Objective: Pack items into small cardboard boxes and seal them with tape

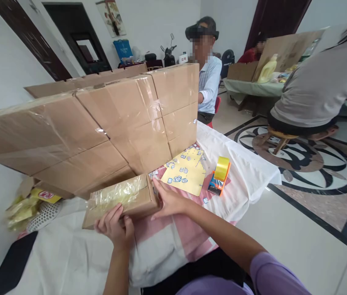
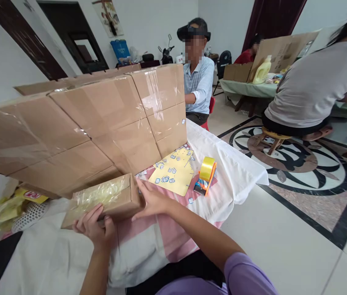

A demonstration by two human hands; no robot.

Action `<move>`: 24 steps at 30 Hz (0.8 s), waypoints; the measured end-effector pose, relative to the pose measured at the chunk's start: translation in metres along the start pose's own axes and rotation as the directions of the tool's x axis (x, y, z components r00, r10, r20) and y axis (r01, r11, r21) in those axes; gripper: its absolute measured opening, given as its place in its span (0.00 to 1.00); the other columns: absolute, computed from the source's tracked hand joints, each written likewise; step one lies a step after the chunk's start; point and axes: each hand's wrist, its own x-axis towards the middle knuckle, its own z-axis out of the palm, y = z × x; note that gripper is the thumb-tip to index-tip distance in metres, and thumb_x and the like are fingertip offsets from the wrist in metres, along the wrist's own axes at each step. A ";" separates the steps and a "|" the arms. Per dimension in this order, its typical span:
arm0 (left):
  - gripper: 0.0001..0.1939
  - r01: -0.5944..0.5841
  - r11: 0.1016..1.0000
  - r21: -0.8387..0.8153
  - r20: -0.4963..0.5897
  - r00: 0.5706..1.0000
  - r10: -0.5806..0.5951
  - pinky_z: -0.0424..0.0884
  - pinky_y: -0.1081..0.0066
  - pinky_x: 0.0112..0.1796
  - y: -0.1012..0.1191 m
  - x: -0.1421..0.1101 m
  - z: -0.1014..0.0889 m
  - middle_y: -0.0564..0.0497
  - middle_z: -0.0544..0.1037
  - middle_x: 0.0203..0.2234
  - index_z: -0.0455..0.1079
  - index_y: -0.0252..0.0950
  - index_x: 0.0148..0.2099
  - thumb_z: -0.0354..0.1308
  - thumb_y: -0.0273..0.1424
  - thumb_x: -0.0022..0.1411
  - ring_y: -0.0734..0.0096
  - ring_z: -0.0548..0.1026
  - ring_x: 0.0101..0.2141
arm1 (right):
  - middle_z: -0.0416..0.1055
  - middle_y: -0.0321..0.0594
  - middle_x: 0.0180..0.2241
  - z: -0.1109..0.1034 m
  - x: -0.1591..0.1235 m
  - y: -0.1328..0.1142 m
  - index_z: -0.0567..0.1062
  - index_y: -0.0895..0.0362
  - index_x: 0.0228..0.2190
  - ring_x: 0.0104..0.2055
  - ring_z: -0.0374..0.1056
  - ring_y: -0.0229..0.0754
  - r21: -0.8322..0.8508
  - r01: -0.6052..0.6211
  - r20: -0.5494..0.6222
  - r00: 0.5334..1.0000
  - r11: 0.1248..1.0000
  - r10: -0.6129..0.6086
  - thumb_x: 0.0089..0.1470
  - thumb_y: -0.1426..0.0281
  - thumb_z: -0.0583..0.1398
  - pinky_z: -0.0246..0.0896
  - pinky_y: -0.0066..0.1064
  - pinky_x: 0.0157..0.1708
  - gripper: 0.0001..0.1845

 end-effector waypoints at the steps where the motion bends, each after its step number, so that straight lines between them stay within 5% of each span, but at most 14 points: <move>1: 0.14 -0.001 1.000 0.005 0.008 1.000 0.001 0.51 0.48 0.60 0.001 0.001 0.000 0.41 0.81 0.43 0.71 0.36 0.51 0.57 0.29 0.62 0.54 0.71 0.48 | 0.29 0.53 0.75 0.002 0.004 0.001 0.27 0.52 0.72 0.76 0.32 0.62 0.021 -0.014 -0.024 1.000 1.000 0.014 0.34 0.48 0.77 0.39 0.50 0.71 0.84; 5: 0.15 -0.048 0.999 0.018 0.031 0.998 0.047 0.53 0.49 0.59 0.003 0.007 -0.005 0.42 0.81 0.44 0.71 0.36 0.52 0.57 0.28 0.62 0.55 0.72 0.48 | 0.34 0.57 0.74 0.003 0.014 0.007 0.23 0.52 0.71 0.75 0.39 0.59 0.106 0.013 -0.077 0.997 0.994 -0.004 0.39 0.50 0.76 0.39 0.50 0.71 0.83; 9: 0.16 -0.048 0.999 0.000 0.022 0.999 0.048 0.53 0.47 0.60 0.003 0.005 -0.010 0.41 0.79 0.46 0.71 0.36 0.52 0.57 0.28 0.61 0.54 0.71 0.49 | 0.35 0.59 0.73 0.009 0.013 0.000 0.26 0.55 0.72 0.75 0.36 0.60 -0.004 -0.004 -0.062 0.998 1.000 0.004 0.36 0.51 0.76 0.38 0.48 0.71 0.84; 14: 0.22 0.212 0.975 0.061 -0.088 0.975 -0.206 0.58 0.40 0.58 0.007 -0.005 -0.023 0.34 0.60 0.59 0.68 0.33 0.54 0.58 0.34 0.58 0.41 0.58 0.61 | 0.46 0.54 0.70 0.019 0.001 -0.022 0.36 0.53 0.73 0.71 0.47 0.60 -0.020 0.064 -0.239 0.969 0.998 -0.067 0.33 0.50 0.76 0.45 0.48 0.68 0.80; 17: 0.30 0.369 0.929 0.037 -0.168 0.918 -0.359 0.57 0.38 0.59 0.001 -0.005 -0.032 0.31 0.60 0.60 0.61 0.29 0.61 0.57 0.33 0.57 0.39 0.60 0.62 | 0.51 0.54 0.67 -0.005 -0.026 -0.038 0.39 0.52 0.72 0.58 0.65 0.56 0.049 0.115 -0.414 0.906 0.992 -0.084 0.35 0.48 0.75 0.60 0.48 0.59 0.76; 20: 0.31 0.422 0.906 0.017 -0.189 0.892 -0.412 0.57 0.36 0.59 -0.013 -0.004 -0.030 0.29 0.64 0.57 0.64 0.27 0.58 0.59 0.33 0.53 0.33 0.63 0.60 | 0.57 0.53 0.64 -0.057 -0.076 -0.055 0.43 0.51 0.71 0.48 0.70 0.51 0.081 0.118 -0.662 0.749 0.990 -0.036 0.40 0.43 0.71 0.66 0.46 0.53 0.69; 24: 0.17 0.523 0.852 0.017 -0.025 0.853 -0.522 0.65 0.34 0.52 -0.029 -0.004 -0.012 0.37 0.75 0.39 0.71 0.32 0.41 0.59 0.39 0.51 0.33 0.73 0.48 | 0.64 0.56 0.61 -0.138 -0.157 -0.072 0.46 0.53 0.70 0.55 0.69 0.55 -0.016 0.050 -0.961 0.276 0.999 -0.029 0.47 0.44 0.68 0.64 0.49 0.56 0.61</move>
